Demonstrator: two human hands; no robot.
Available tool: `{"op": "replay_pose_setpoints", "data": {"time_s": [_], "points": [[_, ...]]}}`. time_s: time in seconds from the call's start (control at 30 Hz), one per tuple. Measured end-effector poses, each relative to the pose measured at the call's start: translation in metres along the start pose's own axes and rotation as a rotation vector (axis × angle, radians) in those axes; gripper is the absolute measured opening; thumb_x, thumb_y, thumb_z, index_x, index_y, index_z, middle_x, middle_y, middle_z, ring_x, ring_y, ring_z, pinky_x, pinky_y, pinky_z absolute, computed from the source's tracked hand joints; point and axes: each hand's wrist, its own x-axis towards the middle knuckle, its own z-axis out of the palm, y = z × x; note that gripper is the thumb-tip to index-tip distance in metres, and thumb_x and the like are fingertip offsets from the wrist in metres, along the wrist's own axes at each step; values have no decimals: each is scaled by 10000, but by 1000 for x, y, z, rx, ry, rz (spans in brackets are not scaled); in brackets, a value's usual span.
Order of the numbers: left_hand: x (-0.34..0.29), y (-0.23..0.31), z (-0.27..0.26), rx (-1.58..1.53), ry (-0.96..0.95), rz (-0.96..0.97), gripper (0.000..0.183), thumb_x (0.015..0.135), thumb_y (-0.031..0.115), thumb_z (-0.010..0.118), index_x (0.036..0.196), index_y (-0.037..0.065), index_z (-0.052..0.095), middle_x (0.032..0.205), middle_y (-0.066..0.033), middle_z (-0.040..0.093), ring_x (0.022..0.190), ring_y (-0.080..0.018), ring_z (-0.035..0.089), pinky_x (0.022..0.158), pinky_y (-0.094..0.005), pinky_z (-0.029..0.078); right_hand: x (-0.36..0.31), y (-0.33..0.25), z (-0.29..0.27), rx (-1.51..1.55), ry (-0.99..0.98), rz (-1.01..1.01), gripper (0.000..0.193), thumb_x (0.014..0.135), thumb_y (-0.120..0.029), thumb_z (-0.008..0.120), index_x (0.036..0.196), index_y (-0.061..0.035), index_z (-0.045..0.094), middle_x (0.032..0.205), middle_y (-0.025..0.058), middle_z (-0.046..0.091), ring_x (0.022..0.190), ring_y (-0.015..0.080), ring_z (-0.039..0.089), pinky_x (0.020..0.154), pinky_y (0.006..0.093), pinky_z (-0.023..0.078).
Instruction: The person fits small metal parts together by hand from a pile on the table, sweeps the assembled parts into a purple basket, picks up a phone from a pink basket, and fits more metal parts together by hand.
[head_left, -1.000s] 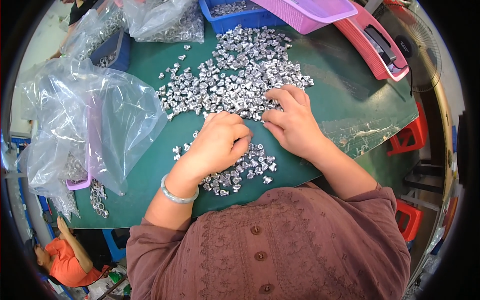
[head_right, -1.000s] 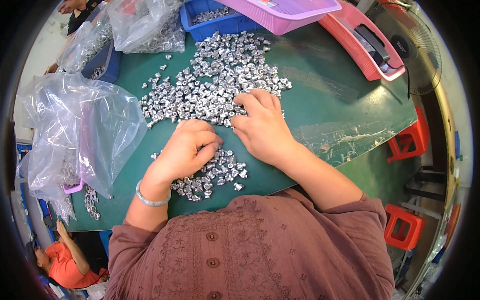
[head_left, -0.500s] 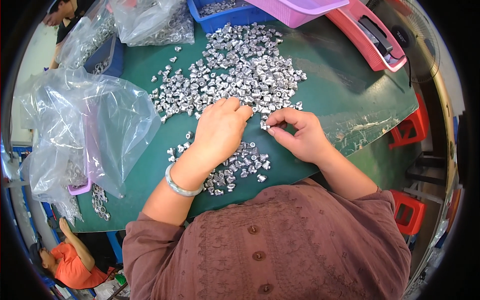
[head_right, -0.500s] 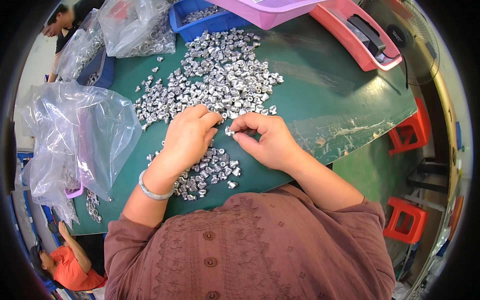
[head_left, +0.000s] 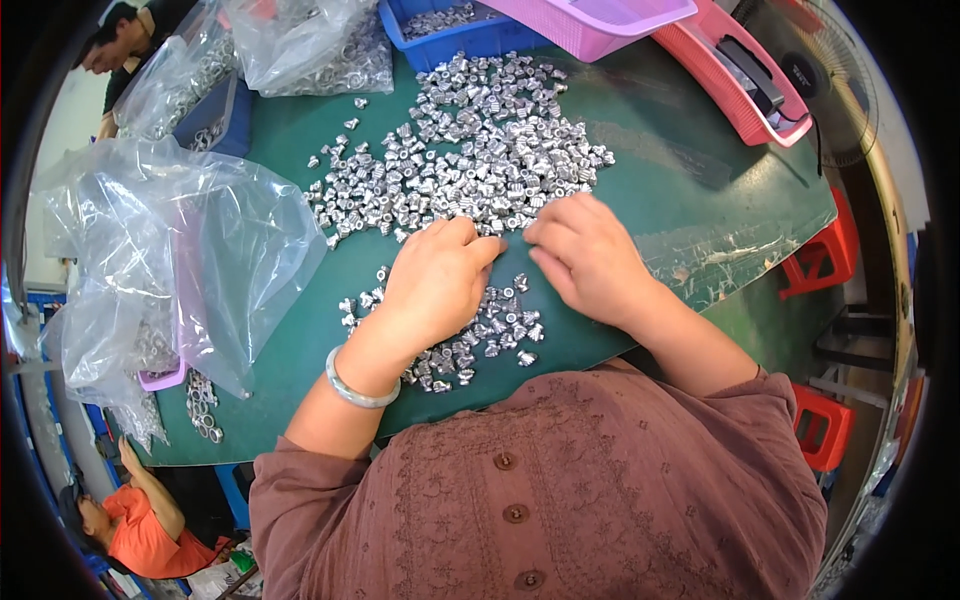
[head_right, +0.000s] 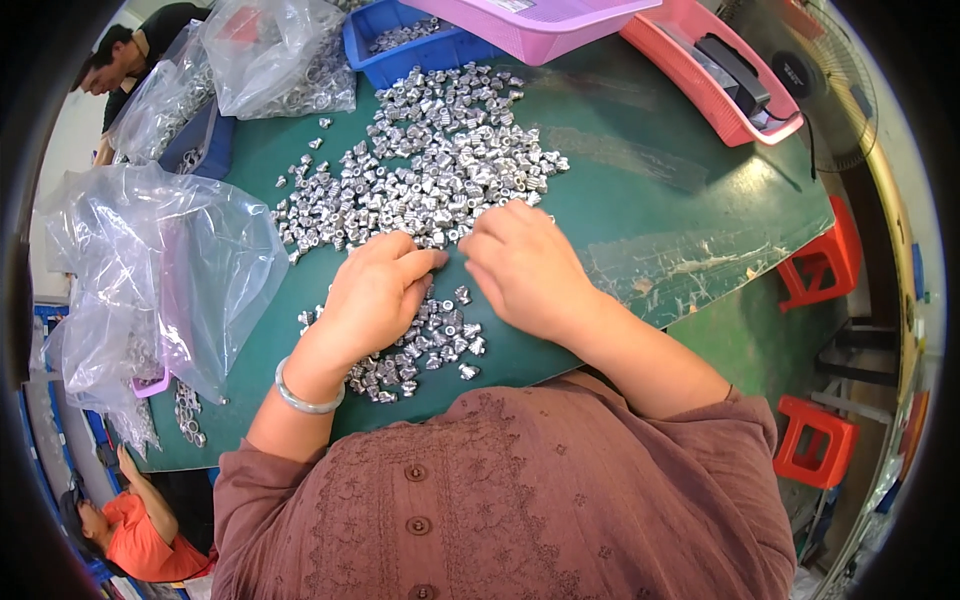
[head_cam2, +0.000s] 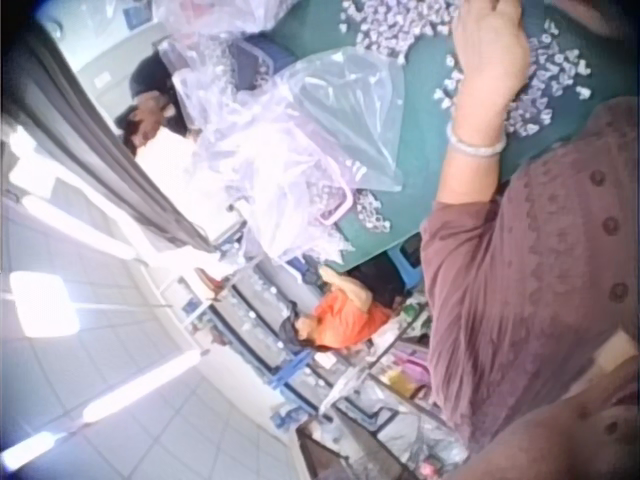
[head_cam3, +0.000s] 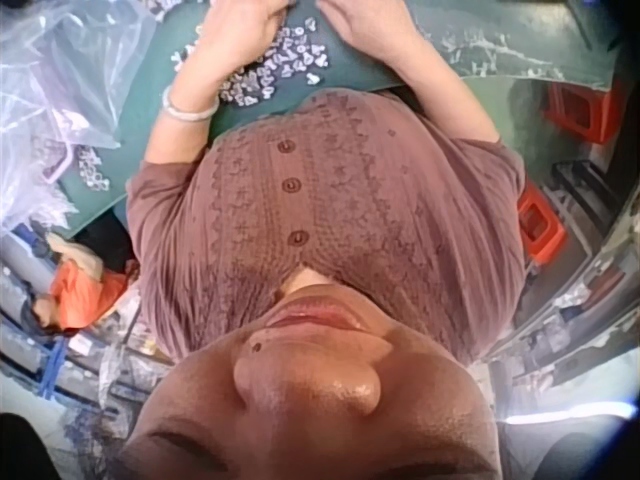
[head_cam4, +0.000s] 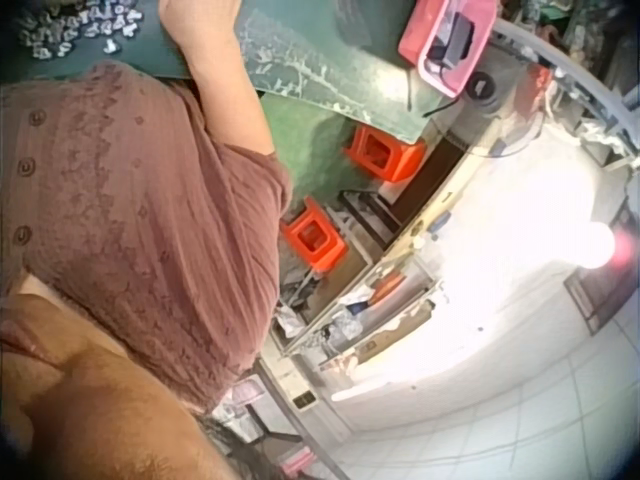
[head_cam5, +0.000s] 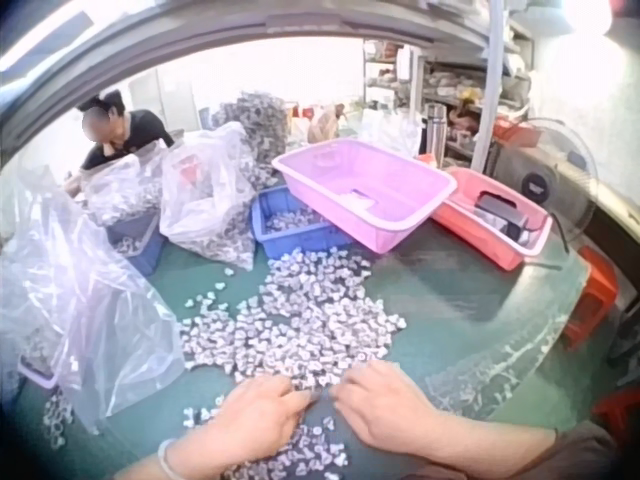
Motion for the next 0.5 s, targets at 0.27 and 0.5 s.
{"op": "replay_pose_setpoints", "data": {"time_s": [0.27, 0.5], "points": [[-12, -8, -12, -88, -96, 1, 134, 782, 36, 627, 888, 42, 709, 824, -100, 593, 835, -308, 579, 742, -406, 464, -1, 0, 3, -199, 20, 27, 109, 793, -71, 619, 892, -54, 663, 909, 56, 547, 918, 253, 516, 791, 374, 408], [-11, -10, -21, -177, -121, -9, 180, 788, 42, 639, 956, 40, 701, 827, -113, 597, 790, -298, 584, 737, -404, 468, -4, -4, 5, -94, -13, 14, 100, 784, -63, 627, 883, -63, 639, 880, 65, 547, 907, 270, 521, 804, 386, 410]]}}
